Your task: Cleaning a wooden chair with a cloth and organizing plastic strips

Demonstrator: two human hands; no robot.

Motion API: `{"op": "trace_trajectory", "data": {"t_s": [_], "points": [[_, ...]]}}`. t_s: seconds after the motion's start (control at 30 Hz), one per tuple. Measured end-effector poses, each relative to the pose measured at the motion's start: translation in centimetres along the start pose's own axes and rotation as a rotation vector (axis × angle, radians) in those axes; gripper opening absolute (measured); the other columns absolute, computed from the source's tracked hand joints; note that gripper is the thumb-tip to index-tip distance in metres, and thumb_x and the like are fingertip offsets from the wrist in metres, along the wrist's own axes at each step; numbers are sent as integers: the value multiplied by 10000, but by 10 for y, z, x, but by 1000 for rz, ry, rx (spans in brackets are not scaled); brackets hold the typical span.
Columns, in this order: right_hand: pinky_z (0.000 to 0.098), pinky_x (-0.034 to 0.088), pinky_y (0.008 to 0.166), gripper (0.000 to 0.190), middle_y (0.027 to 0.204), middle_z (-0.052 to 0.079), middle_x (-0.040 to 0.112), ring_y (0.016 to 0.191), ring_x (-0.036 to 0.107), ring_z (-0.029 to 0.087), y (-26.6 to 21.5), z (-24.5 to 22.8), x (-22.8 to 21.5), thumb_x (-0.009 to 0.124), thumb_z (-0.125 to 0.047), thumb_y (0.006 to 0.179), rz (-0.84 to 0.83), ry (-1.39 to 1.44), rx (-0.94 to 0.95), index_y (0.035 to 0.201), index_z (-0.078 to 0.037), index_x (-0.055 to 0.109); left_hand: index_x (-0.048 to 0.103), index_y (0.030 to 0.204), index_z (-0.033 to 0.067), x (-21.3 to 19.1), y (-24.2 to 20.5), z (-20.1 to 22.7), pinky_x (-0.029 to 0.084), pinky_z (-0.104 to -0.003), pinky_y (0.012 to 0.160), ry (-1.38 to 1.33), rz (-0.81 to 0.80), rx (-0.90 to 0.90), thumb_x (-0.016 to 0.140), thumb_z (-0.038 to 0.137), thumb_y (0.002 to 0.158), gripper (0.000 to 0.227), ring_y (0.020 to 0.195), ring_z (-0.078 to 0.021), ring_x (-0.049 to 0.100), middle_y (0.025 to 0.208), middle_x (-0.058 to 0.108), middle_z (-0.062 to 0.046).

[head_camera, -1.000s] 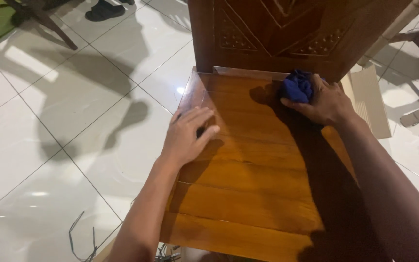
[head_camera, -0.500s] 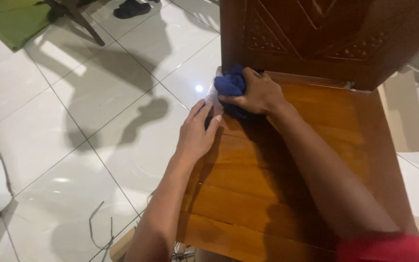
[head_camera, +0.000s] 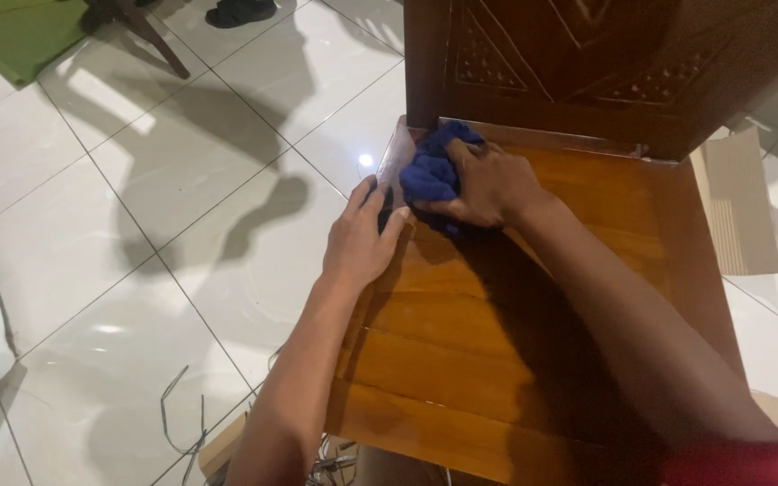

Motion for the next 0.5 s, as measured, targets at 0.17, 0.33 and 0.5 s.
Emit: {"op": "trace_trajectory", "data": {"t_s": [0.17,0.33,0.5], "points": [[571,518,991,885,1330,326,613,1211,635,506,-28,43,-11,536,-833,824,-79,-25,158,1406,-174,437,524,1456,5,-5,-8,4,477,-550,1074,11,-26,-5,554,375,1019,573,1338,-451,522,1520,449,-266],[583,522,981,922,1327,363,623,1196,659,525,-56,112,-20,452,-867,843,-118,-139,364,1451,-177,386,517,1464,8,0,-3,-1,478,-542,1078,9,-22,-9,547,369,1027,568,1343,-444,523,1519,450,-268],[513,635,728,1129,1070,224,785,931,788,417,-81,165,-10,354,-935,793,10,-352,379,1463,-31,449,634,1337,28,4,-1,-8,442,-440,1072,-100,100,-13,567,315,957,481,1356,-357,521,1504,524,-171]]}}
Point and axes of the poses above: each hand's wrist, its own y-axis towards the middle knuckle, its own x-axis out of the palm, z = x × y, the point moved 3 cm from there along y, towards the middle knuckle
